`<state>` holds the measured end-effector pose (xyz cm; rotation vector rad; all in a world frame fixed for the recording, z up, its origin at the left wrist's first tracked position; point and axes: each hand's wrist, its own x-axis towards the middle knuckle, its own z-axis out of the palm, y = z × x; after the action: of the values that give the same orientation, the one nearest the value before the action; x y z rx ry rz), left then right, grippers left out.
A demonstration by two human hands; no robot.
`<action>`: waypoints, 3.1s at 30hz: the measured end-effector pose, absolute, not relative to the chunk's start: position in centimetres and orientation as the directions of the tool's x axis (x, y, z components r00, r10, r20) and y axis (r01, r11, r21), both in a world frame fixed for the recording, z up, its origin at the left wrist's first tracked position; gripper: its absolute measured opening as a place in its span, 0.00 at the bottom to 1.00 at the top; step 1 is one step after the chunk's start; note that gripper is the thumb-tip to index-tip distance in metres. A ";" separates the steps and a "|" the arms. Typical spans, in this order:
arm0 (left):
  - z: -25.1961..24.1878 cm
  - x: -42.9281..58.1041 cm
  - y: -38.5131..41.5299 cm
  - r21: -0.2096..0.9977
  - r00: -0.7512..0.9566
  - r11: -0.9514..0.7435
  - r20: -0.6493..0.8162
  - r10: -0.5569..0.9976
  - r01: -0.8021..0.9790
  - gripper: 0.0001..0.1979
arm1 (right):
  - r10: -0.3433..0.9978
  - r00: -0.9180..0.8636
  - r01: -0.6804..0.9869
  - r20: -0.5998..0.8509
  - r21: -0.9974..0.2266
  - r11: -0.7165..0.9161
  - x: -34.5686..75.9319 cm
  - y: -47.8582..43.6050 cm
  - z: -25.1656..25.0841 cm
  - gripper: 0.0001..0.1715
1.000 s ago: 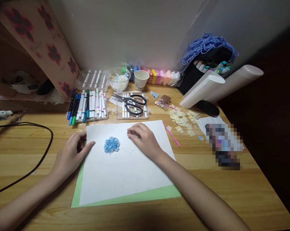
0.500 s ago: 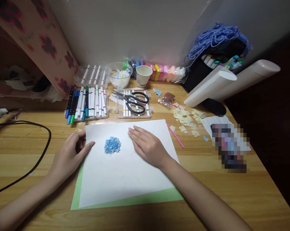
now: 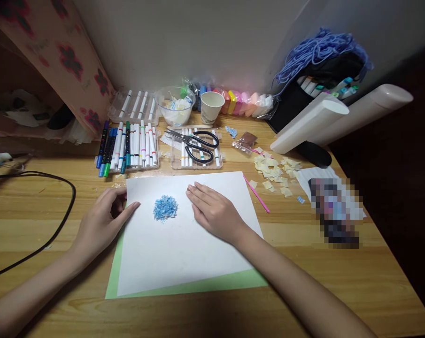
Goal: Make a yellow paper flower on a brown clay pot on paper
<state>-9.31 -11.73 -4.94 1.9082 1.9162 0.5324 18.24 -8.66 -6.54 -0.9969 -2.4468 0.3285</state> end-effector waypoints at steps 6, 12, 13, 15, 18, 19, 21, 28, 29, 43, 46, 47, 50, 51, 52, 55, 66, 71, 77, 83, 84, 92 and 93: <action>-4.9 -9.4 -11.7 0.517 0.002 -0.001 -0.002 1.000 0.856 0.11 | 0.726 -0.622 0.562 0.293 -0.479 0.674 19.2 -8.9 -6.3 0.34; -5.1 -9.3 -11.8 0.547 -0.040 0.047 -0.025 0.999 0.836 0.12 | 0.820 -0.536 0.483 0.202 -0.723 0.494 19.7 -9.2 -5.9 0.32; -5.1 -9.3 -11.8 0.563 -0.046 0.049 -0.021 0.999 0.825 0.11 | 0.835 -0.513 0.494 0.199 -0.728 0.477 19.7 -9.1 -5.8 0.31; -5.1 -9.4 -11.7 0.587 -0.039 0.033 -0.001 0.999 0.809 0.10 | 0.846 -0.496 0.540 0.197 -0.693 0.478 19.6 -8.6 -5.5 0.30; -5.2 -9.6 -11.5 0.589 -0.009 -0.005 0.021 1.000 0.808 0.09 | 0.816 -0.547 0.616 0.186 -0.572 0.542 18.3 -7.2 -4.7 0.35; -5.2 -9.7 -11.5 0.581 -0.002 -0.008 0.017 1.000 0.814 0.09 | 0.799 -0.569 0.627 0.193 -0.527 0.574 17.6 -6.6 -4.4 0.37; -5.2 -9.7 -11.4 0.561 0.004 -0.004 0.001 1.000 0.828 0.09 | 0.756 -0.618 0.627 0.217 -0.445 0.640 15.9 -5.1 -3.9 0.40; -5.2 -9.7 -11.4 0.556 0.016 -0.011 -0.004 1.000 0.831 0.10 | 0.722 -0.664 0.662 0.194 -0.296 0.688 12.0 -2.1 -4.9 0.47; -5.2 -9.7 -11.4 0.556 0.018 -0.012 -0.005 1.000 0.831 0.10 | 0.726 -0.665 0.670 0.176 -0.288 0.684 12.0 -2.0 -5.3 0.48; -5.1 -9.6 -11.5 0.443 0.055 -0.058 0.020 0.998 0.895 0.09 | 0.709 -0.697 0.622 0.108 -0.401 0.672 12.6 -1.7 -6.1 0.48; -5.2 -9.6 -11.6 0.430 0.061 -0.074 0.045 0.997 0.900 0.08 | 0.734 -0.659 0.546 0.163 -0.568 0.616 14.0 -1.4 -4.9 0.43; -5.2 -9.6 -11.6 0.435 0.062 -0.079 0.052 0.997 0.897 0.08 | 0.742 -0.643 0.523 0.190 -0.597 0.607 14.6 -1.6 -4.4 0.42; -5.2 -9.7 -11.6 0.451 0.060 -0.079 0.057 0.997 0.889 0.08 | 0.699 -0.680 0.508 0.220 -0.546 0.666 16.4 -3.0 -3.5 0.37; -5.2 -9.8 -11.6 0.457 0.059 -0.078 0.056 0.997 0.886 0.08 | 0.660 -0.724 0.509 0.200 -0.491 0.707 17.0 -3.8 -3.5 0.37; -5.3 -9.8 -11.6 0.463 0.059 -0.076 0.052 0.997 0.883 0.08 | 0.628 -0.763 0.520 0.155 -0.431 0.738 17.5 -4.8 -3.6 0.37; -5.4 -9.9 -11.6 0.468 0.064 -0.078 0.046 0.997 0.880 0.08 | 0.608 -0.792 0.558 0.062 -0.332 0.761 18.8 -7.5 -4.6 0.45; -5.4 -9.8 -11.5 0.454 0.077 -0.095 0.058 0.995 0.886 0.07 | 0.635 -0.772 0.605 -0.028 -0.340 0.720 19.6 -8.8 -5.4 0.48; -5.5 -9.9 -11.5 0.454 0.083 -0.101 0.060 0.995 0.885 0.07 | 0.665 -0.746 0.614 0.043 -0.343 0.711 20.2 -9.0 -6.1 0.52; -5.3 -9.8 -11.5 0.476 0.089 -0.099 0.044 0.995 0.874 0.07 | 0.688 -0.725 0.656 -0.018 -0.319 0.684 19.8 -8.3 -6.1 0.43; -5.2 -9.8 -11.6 0.482 0.083 -0.087 0.030 0.996 0.872 0.07 | 0.721 -0.693 0.686 -0.016 -0.325 0.651 19.0 -7.9 -5.6 0.37; -5.1 -9.7 -11.6 0.481 0.081 -0.085 0.029 0.996 0.873 0.07 | 0.723 -0.691 0.688 -0.013 -0.320 0.652 18.9 -8.0 -5.5 0.37; -5.3 -9.8 -11.6 0.481 0.080 -0.087 0.034 0.996 0.873 0.07 | 0.730 -0.682 0.670 0.043 -0.366 0.646 19.3 -7.9 -6.2 0.41; -5.3 -9.8 -11.6 0.482 0.079 -0.085 0.033 0.996 0.872 0.07 | 0.735 -0.677 0.673 0.043 -0.368 0.642 19.4 -7.9 -6.3 0.40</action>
<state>-9.77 -11.56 -5.29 2.0273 1.8563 0.5122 19.36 -7.88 -6.27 -1.1586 -2.6716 0.4832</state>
